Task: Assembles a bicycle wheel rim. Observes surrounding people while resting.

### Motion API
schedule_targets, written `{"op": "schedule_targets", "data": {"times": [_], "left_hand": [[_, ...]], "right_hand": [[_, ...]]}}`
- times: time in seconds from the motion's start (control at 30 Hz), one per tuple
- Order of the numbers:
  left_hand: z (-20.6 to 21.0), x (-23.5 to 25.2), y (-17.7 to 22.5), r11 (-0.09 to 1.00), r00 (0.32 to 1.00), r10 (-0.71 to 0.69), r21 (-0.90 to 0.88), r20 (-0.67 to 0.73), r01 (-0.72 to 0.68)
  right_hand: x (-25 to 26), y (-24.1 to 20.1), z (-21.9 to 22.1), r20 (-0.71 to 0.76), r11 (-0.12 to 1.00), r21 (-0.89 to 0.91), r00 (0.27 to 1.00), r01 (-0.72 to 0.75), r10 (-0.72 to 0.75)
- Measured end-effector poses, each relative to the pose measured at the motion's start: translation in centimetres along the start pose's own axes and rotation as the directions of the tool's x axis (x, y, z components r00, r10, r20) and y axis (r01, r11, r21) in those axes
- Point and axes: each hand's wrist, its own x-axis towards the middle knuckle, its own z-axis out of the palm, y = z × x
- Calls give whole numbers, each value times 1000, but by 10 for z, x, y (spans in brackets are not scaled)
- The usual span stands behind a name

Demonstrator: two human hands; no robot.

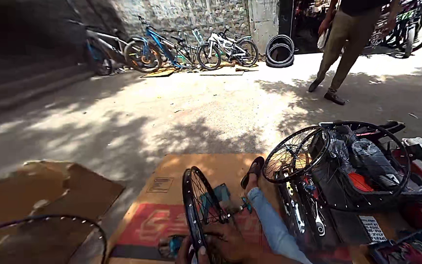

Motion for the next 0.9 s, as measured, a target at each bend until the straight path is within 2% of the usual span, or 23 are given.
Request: {"op": "schedule_targets", "data": {"times": [0.3,0.43,0.53,0.63,0.73,0.9], "left_hand": [[-1,-8,-4,993,997,17,113,-74,-9],[2,-13,-4,998,996,40,58,-79,-35],[4,-13,-1,996,994,51,78,-96,-44],[10,-15,3,994,990,39,104,-134,-25],[5,-13,2,992,987,51,122,-154,-32],[1,-7,3,993,990,52,116,-133,-36]], "right_hand": [[10,-19,-8,171,988,145,985,-46,21],[5,-23,-18,238,999,36,971,-18,9],[-2,-20,-9,82,994,-106,996,29,-20],[4,-10,2,-142,949,-246,961,198,-238],[13,-6,10,-212,871,-384,890,305,-405],[19,-12,17,-271,839,-461,855,289,-443]]}}
